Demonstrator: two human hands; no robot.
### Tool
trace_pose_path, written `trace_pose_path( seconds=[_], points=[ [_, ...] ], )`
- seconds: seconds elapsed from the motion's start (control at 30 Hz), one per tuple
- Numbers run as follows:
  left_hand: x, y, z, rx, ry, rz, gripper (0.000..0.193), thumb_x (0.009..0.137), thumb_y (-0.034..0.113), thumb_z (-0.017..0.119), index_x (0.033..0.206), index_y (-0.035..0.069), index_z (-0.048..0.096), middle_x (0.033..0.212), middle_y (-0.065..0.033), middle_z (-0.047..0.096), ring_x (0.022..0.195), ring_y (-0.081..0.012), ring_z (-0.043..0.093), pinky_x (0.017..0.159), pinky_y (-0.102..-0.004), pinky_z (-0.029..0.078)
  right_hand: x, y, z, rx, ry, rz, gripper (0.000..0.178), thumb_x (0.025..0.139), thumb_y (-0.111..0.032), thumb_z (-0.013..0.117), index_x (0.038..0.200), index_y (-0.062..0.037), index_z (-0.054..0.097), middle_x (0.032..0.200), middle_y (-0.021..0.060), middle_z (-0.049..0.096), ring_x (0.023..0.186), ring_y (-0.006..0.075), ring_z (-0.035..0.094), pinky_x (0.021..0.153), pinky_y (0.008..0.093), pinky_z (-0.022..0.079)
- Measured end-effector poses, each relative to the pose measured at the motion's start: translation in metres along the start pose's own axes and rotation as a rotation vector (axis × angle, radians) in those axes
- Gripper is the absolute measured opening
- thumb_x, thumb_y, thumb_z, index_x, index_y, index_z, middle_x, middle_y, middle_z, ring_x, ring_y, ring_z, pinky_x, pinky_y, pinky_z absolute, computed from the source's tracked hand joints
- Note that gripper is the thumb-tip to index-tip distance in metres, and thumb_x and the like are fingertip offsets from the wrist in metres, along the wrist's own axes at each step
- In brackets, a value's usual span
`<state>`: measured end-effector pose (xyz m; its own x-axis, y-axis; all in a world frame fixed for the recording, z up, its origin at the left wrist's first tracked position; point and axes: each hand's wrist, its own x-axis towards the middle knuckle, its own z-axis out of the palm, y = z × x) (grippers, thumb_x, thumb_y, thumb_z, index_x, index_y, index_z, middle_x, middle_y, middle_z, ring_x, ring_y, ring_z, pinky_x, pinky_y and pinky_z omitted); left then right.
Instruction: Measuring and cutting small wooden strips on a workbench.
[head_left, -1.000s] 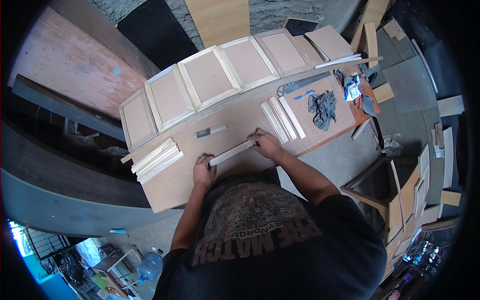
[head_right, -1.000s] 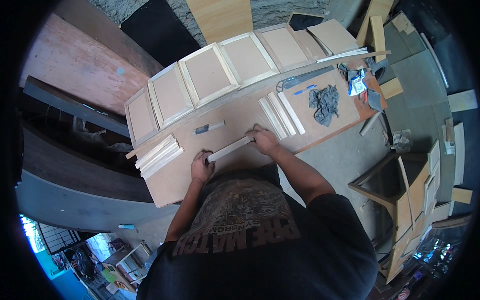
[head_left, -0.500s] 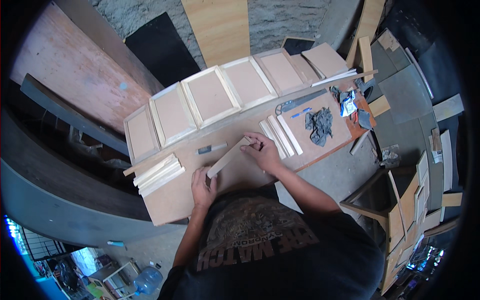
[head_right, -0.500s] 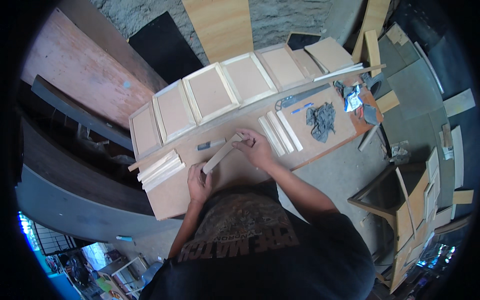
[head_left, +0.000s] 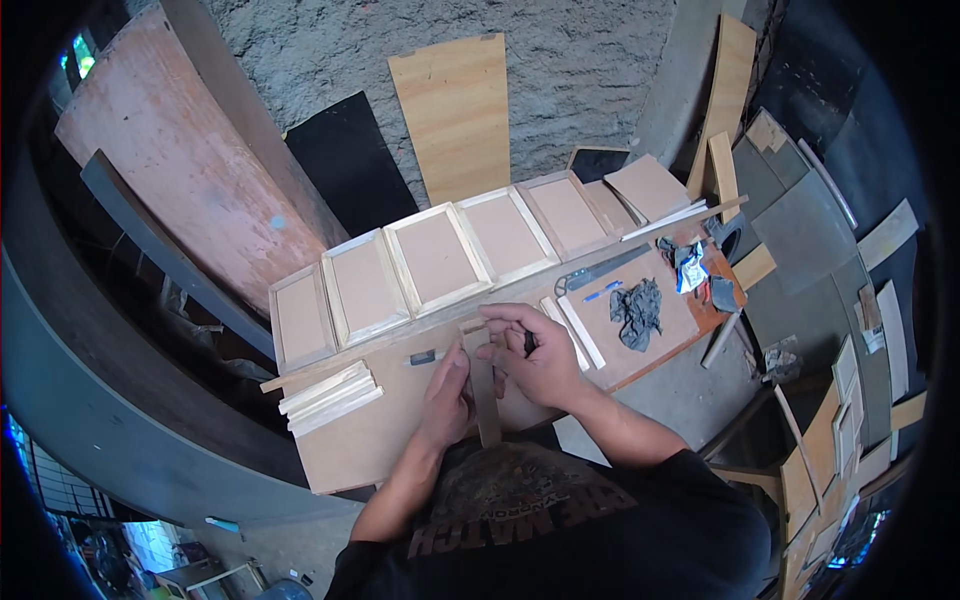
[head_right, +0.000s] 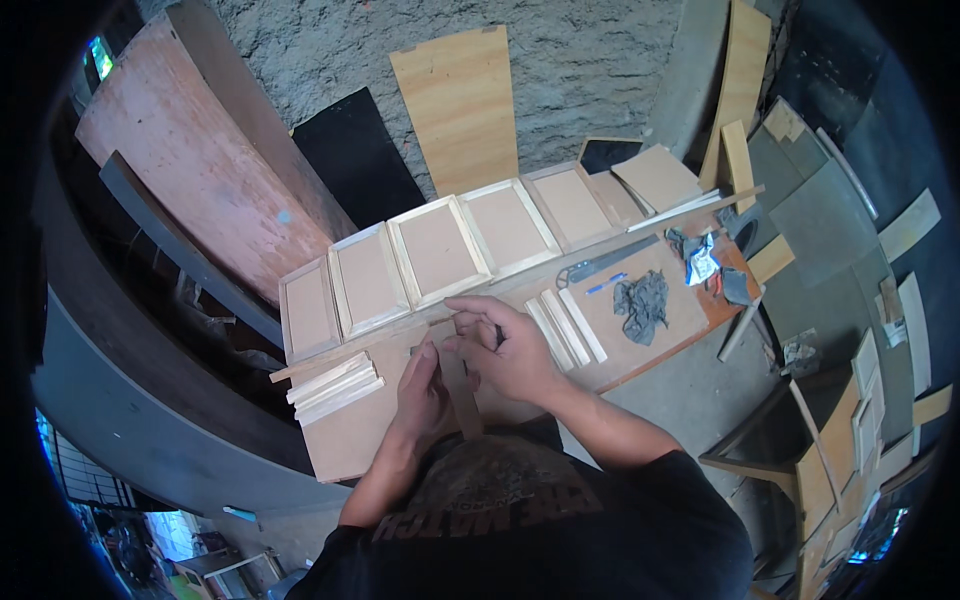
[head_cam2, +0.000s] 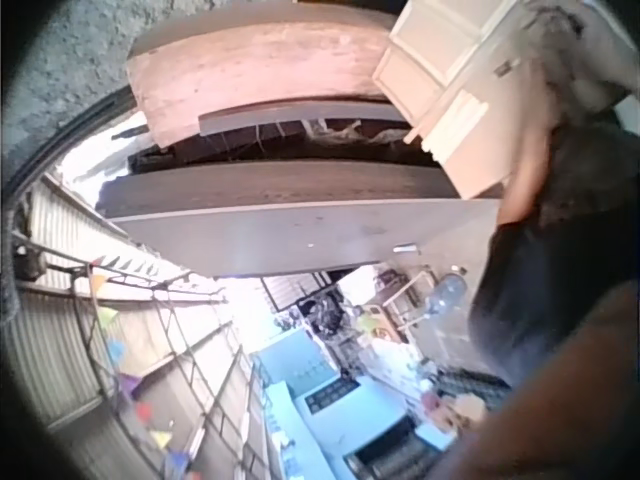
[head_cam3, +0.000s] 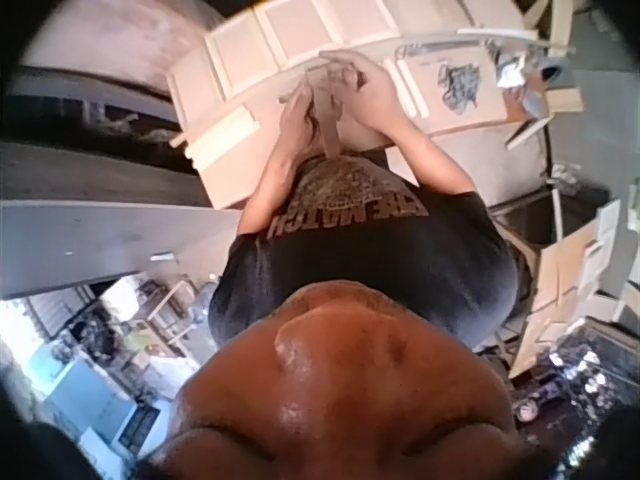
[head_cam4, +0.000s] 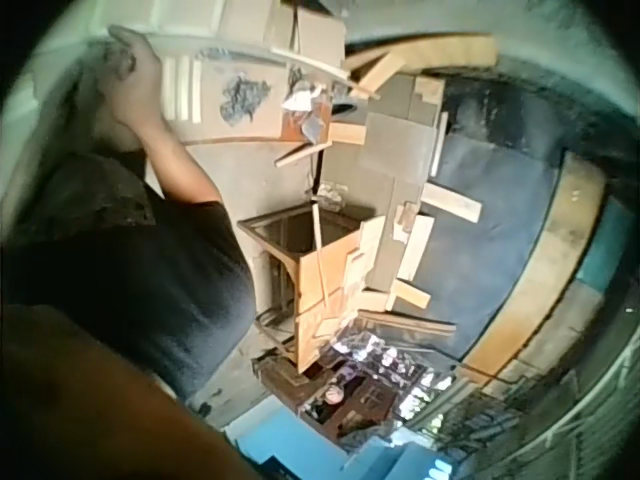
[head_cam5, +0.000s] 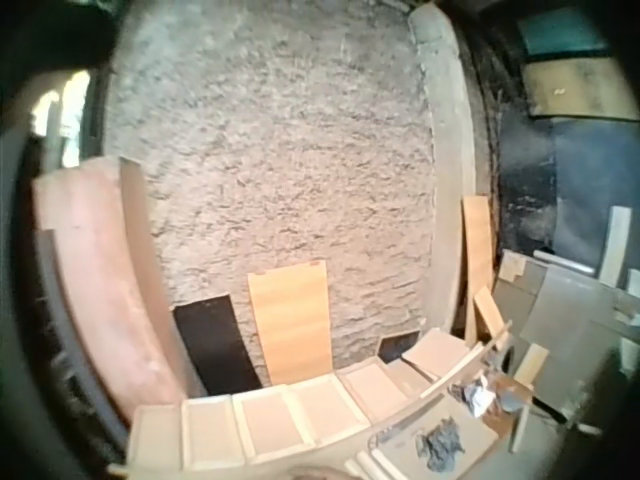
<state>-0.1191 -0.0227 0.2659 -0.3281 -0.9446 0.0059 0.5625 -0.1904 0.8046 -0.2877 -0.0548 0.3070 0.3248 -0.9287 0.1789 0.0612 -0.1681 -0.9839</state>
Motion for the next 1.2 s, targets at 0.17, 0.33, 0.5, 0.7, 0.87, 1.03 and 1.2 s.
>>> trace_pose_path(
  seconds=[0.17, 0.33, 0.5, 0.7, 0.87, 1.03, 1.2],
  points=[
    [-0.003, 0.002, 0.009, -0.087, 0.041, 0.049, 0.053, 0.113, 0.043, 0.035, 0.148, 0.003, 0.043, 0.112, -0.0091, 0.063, 0.091, -0.017, 0.06, 0.085, -0.0325, 0.05, -0.007, -0.008, 0.003, -0.425, 0.189, -0.351, 0.06, 0.077, 0.003, 0.085, 0.133, -0.0021, 0.064, 0.098, 0.0037, 0.059, 0.061, 0.0052, 0.041, 0.055, 0.0227, 0.043],
    [-0.003, 0.014, 0.021, -0.123, 0.168, 0.194, 0.048, 0.115, 0.037, 0.031, 0.142, 0.002, 0.046, 0.113, -0.0105, 0.061, 0.098, -0.0179, 0.058, 0.09, -0.0349, 0.049, -0.028, 0.003, 0.01, -0.477, 0.123, -0.461, 0.075, 0.068, -0.007, 0.092, 0.136, -0.0033, 0.063, 0.104, 0.0069, 0.058, 0.062, 0.0088, 0.042, 0.054, 0.0251, 0.037],
    [0.002, 0.012, 0.026, -0.226, 0.119, 0.281, 0.047, 0.114, 0.036, 0.031, 0.144, 0.002, 0.045, 0.116, -0.0108, 0.06, 0.102, -0.0201, 0.06, 0.093, -0.0366, 0.05, -0.037, 0.011, 0.019, -0.49, 0.139, -0.464, 0.074, 0.068, -0.01, 0.093, 0.136, -0.0025, 0.064, 0.096, 0.007, 0.058, 0.063, 0.011, 0.045, 0.054, 0.0259, 0.036],
    [0.008, 0.015, 0.03, -0.304, -0.002, 0.292, 0.049, 0.113, 0.036, 0.03, 0.147, 0.002, 0.042, 0.121, -0.0124, 0.058, 0.11, -0.0224, 0.06, 0.099, -0.0384, 0.05, -0.041, 0.001, 0.016, -0.622, 0.246, -0.522, 0.061, 0.07, -0.011, 0.093, 0.126, 0.0, 0.07, 0.081, 0.0047, 0.054, 0.062, 0.0121, 0.048, 0.052, 0.0265, 0.038],
    [0.009, 0.028, 0.044, -0.245, -0.027, 0.375, 0.052, 0.113, 0.035, 0.028, 0.153, 0.002, 0.035, 0.123, -0.0139, 0.057, 0.113, -0.023, 0.059, 0.1, -0.0378, 0.05, -0.045, 0.001, 0.015, -0.625, 0.289, -0.568, 0.061, 0.069, -0.012, 0.094, 0.124, 0.0009, 0.072, 0.077, 0.0047, 0.053, 0.061, 0.0125, 0.048, 0.052, 0.0269, 0.039],
    [0.004, 0.032, 0.052, -0.206, -0.106, 0.421, 0.054, 0.114, 0.036, 0.031, 0.154, 0.001, 0.032, 0.121, -0.0159, 0.057, 0.113, -0.0229, 0.058, 0.102, -0.0373, 0.048, -0.049, -0.001, 0.015, -0.586, 0.304, -0.616, 0.059, 0.068, -0.009, 0.094, 0.122, 0.0016, 0.072, 0.078, 0.0056, 0.055, 0.062, 0.014, 0.05, 0.053, 0.0276, 0.041],
    [0.002, 0.035, 0.057, -0.186, -0.161, 0.46, 0.053, 0.114, 0.037, 0.033, 0.151, 0.0, 0.034, 0.12, -0.0164, 0.056, 0.112, -0.0228, 0.058, 0.101, -0.0373, 0.048, -0.048, -0.004, 0.012, -0.579, 0.298, -0.694, 0.058, 0.068, -0.007, 0.093, 0.121, 0.0024, 0.072, 0.077, 0.0061, 0.058, 0.064, 0.0159, 0.051, 0.055, 0.0285, 0.042]
  ],
)
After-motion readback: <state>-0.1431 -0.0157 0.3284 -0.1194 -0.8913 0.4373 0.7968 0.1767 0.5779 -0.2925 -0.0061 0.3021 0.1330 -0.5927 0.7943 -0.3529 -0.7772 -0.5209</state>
